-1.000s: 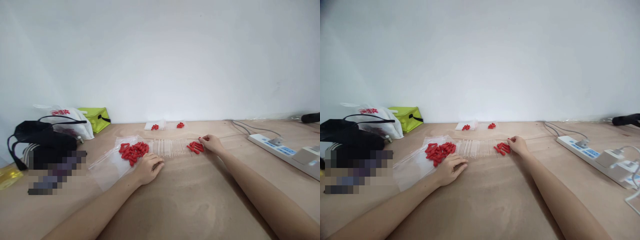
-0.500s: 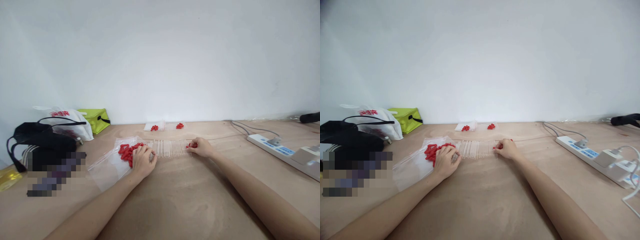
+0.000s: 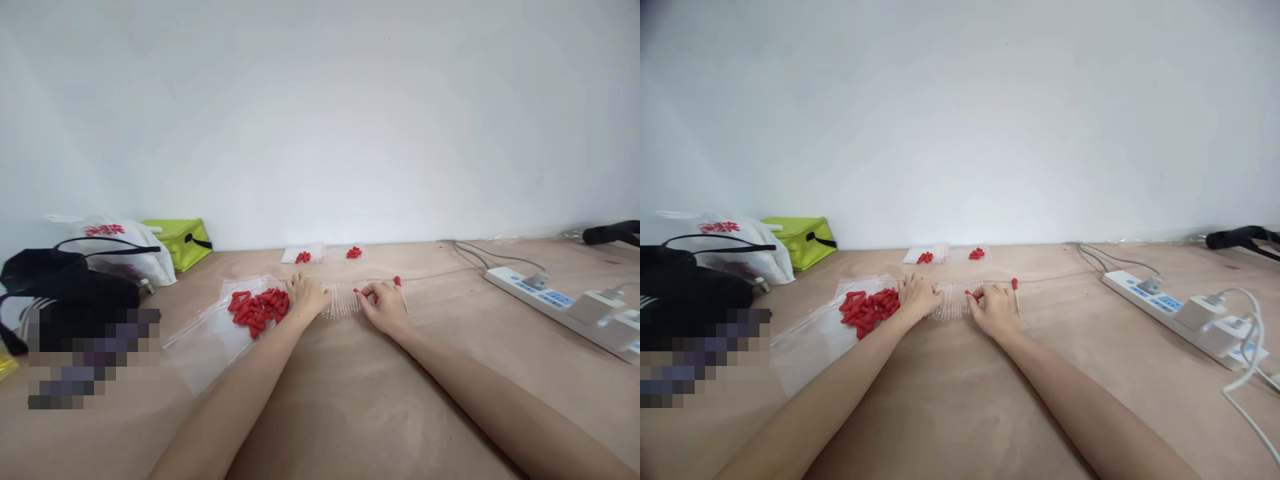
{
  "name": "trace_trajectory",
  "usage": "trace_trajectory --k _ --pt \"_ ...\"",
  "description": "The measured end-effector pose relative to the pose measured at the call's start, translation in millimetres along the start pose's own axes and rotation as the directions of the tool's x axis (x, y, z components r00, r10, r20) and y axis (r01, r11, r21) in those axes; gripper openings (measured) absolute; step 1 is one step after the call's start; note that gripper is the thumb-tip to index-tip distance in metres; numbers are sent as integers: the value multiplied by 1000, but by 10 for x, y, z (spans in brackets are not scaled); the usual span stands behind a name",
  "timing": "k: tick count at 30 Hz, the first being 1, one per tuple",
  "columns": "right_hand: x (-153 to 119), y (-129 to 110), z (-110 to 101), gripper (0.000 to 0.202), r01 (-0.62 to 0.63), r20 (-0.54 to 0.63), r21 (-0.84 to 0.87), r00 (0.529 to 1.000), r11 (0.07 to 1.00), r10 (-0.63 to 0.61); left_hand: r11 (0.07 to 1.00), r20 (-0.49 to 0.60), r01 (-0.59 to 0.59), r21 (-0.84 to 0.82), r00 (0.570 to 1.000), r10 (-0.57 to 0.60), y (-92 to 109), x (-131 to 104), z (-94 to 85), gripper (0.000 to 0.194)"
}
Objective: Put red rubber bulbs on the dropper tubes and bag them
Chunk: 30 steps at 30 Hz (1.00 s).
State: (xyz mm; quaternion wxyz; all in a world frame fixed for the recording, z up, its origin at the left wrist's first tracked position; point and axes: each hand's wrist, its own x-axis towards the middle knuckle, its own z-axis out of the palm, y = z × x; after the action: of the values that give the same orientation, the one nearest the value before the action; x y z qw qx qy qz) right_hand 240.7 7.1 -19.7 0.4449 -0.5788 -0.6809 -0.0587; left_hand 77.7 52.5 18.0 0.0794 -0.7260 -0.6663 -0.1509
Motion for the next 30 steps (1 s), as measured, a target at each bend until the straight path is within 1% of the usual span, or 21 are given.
trace_trajectory --k 3,6,8,11,14,17,19,20,22,23,25,27,30 --pt "-41 -90 3 20 57 48 -5 997 998 -57 1000 5 21 3 1000 -21 16 20 -11 36" --pt "-44 -102 9 19 64 68 4 996 998 -64 1000 4 20 5 1000 -20 19 24 -17 34" --pt "-37 -77 23 18 60 58 9 996 998 -61 1000 1 9 0 1000 -9 24 30 -24 32" --pt "-26 -25 49 19 81 26 27 996 996 -81 999 -13 -28 -23 1000 27 29 37 -74 25" --pt "-26 8 60 22 134 34 80 990 988 -137 990 -24 -119 -73 993 117 -15 -30 -180 20" --pt "-39 -16 48 19 159 44 183 984 970 -170 950 -15 -253 -181 967 254 -172 -244 -259 19" --pt "-60 -75 35 17 160 43 258 983 953 -177 845 -58 -380 -377 920 388 -329 -440 -250 19" --pt "-75 -116 28 17 162 48 291 982 943 -184 793 -87 -429 -433 895 437 -410 -535 -226 18" --pt "-112 -211 18 15 181 81 341 972 923 -220 701 -165 -532 -475 836 523 -554 -684 -162 17" --pt "-133 -260 14 13 195 109 358 963 913 -248 677 -195 -553 -485 824 533 -607 -730 -132 17" --pt "-173 -346 9 10 222 172 378 937 899 -304 659 -236 -562 -500 820 521 -665 -766 -96 17" --pt "-203 -405 6 9 235 223 378 916 896 -334 656 -244 -554 -512 826 508 -669 -754 -97 18" --pt "-219 -440 1 8 224 249 374 911 900 -330 634 -228 -569 -523 811 539 -631 -726 -127 19"
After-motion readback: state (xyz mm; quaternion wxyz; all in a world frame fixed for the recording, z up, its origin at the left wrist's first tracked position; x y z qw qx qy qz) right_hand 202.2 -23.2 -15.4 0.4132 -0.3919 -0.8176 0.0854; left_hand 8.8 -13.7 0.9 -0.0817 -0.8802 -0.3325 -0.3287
